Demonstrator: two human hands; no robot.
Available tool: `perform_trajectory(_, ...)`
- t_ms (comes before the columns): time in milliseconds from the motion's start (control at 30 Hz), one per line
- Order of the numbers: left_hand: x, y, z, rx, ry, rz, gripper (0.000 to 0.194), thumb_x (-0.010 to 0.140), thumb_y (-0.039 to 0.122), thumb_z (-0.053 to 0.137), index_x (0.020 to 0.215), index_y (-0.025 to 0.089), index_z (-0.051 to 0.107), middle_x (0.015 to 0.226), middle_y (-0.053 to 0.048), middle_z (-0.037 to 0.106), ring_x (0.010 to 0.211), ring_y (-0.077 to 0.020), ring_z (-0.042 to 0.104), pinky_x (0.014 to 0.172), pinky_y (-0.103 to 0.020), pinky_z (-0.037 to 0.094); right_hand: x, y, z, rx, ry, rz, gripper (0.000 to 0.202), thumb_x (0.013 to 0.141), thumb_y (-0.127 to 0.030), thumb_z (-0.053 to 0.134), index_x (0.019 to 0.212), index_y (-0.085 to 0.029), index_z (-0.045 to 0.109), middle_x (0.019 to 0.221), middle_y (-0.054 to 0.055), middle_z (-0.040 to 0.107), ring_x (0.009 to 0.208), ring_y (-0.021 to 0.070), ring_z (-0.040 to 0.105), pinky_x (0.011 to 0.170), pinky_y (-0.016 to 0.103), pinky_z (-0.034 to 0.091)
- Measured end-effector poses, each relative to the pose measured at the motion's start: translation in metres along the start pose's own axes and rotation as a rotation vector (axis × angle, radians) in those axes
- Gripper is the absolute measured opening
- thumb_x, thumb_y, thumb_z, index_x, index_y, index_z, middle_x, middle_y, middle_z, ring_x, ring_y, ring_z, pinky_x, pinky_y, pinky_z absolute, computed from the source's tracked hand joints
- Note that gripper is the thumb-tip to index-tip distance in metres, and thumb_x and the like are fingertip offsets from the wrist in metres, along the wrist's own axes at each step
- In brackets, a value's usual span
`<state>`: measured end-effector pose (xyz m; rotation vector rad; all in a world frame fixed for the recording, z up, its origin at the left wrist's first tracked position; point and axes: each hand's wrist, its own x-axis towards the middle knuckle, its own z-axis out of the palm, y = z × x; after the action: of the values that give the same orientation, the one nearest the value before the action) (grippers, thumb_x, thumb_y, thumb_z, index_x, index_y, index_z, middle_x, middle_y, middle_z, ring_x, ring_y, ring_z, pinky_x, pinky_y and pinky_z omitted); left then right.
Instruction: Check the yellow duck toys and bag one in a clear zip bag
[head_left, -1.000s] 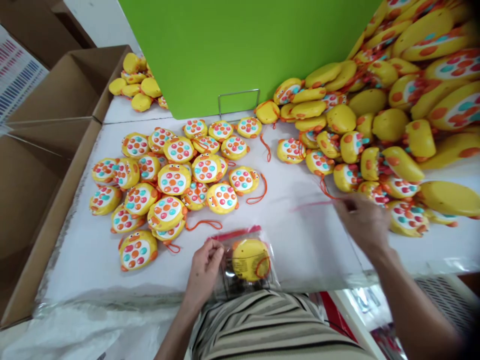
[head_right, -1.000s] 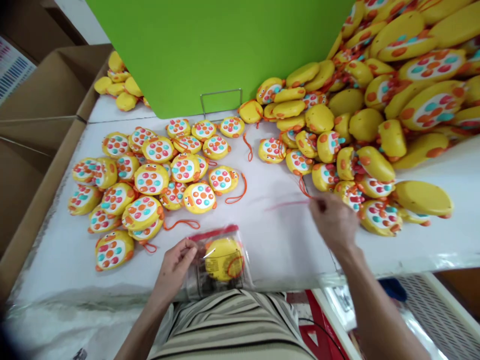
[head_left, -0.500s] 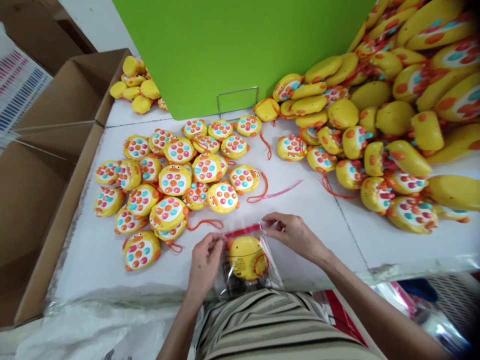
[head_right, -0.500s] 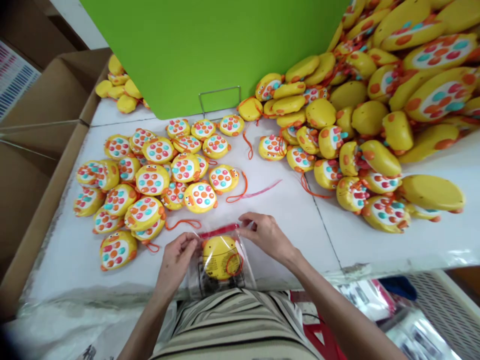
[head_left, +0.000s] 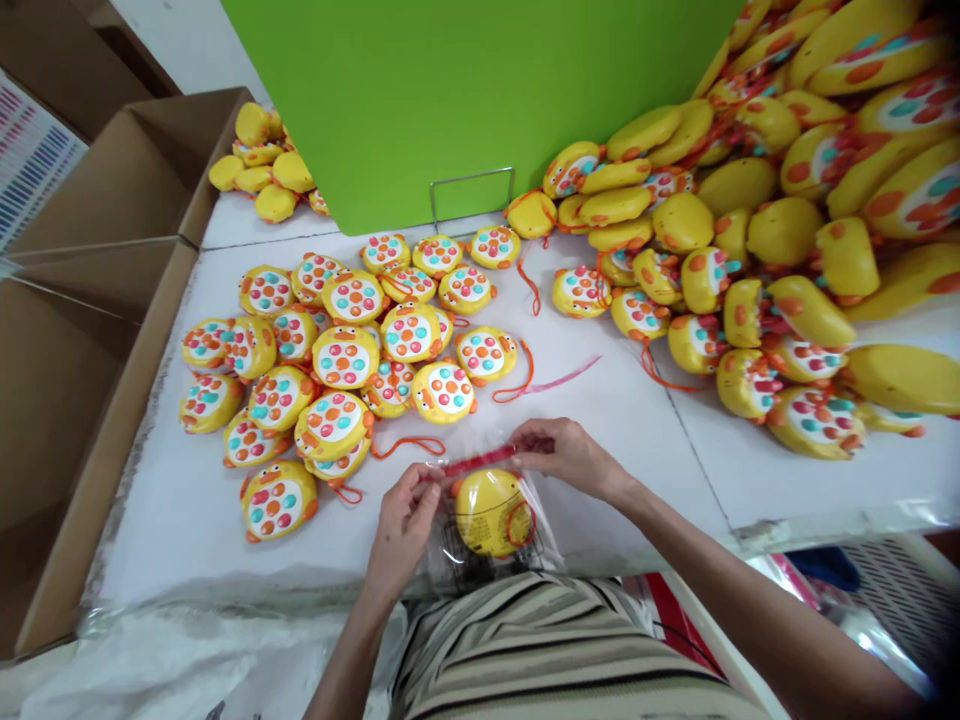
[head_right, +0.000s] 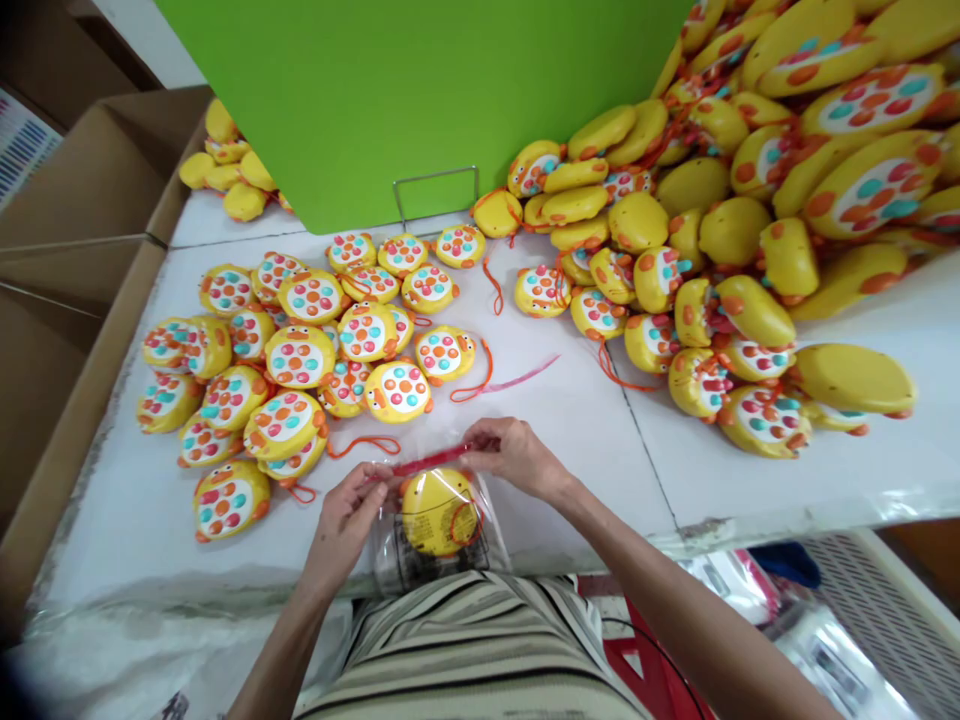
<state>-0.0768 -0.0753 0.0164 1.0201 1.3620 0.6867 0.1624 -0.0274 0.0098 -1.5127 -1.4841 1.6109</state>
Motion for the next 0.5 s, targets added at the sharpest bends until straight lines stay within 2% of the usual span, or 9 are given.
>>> perform_trajectory(133,-0.001,-0.004,0.0,-0.059,0.031,-0.026,0.022,0.082,0.039,0.053,0.092,0.019,0.056,0.084,-0.003,0.069,0.08,-0.0184,0.064,0.075,-0.029,0.049,0.005,0.001,0.005,0.023,-0.058,-0.028,0.013,0.069,-0.028,0.062,0.07,-0.015,0.061,0.059,-0.003,0.056,0.054,0.0093,0.049,0.052,0.023,0.039)
perform_trajectory(300,-0.004,-0.009,0.0,-0.206,0.019,-0.036,0.023,0.082,0.039,0.053,0.097,0.021,0.054,0.085,-0.003,0.069,0.08,-0.0182,0.065,0.08,-0.032,0.049,0.001,0.001,0.0,0.007,-0.046,-0.127,0.011,0.072,-0.026,0.055,0.067,-0.017,0.056,0.06,-0.003,0.052,0.054,0.0092,0.046,0.05,0.022,0.036)
perform_trajectory(433,-0.004,-0.01,-0.001,-0.149,0.105,-0.01,0.012,0.077,0.03,0.053,0.075,0.019,0.058,0.067,0.002,0.062,0.066,-0.0138,0.059,0.067,-0.025,0.047,-0.004,-0.001,0.0,-0.062,-0.025,-0.137,0.013,0.073,-0.021,0.049,0.066,-0.017,0.059,0.058,-0.003,0.053,0.055,0.0106,0.047,0.052,0.023,0.037)
perform_trajectory(500,-0.005,-0.01,-0.001,-0.09,0.148,-0.001,0.013,0.074,0.024,0.05,0.065,0.018,0.058,0.061,0.003,0.057,0.062,-0.0127,0.055,0.061,-0.022,0.044,-0.006,0.0,0.001,-0.126,-0.024,-0.156,0.016,0.072,-0.017,0.045,0.066,-0.017,0.06,0.059,-0.003,0.054,0.057,0.0115,0.049,0.056,0.024,0.039)
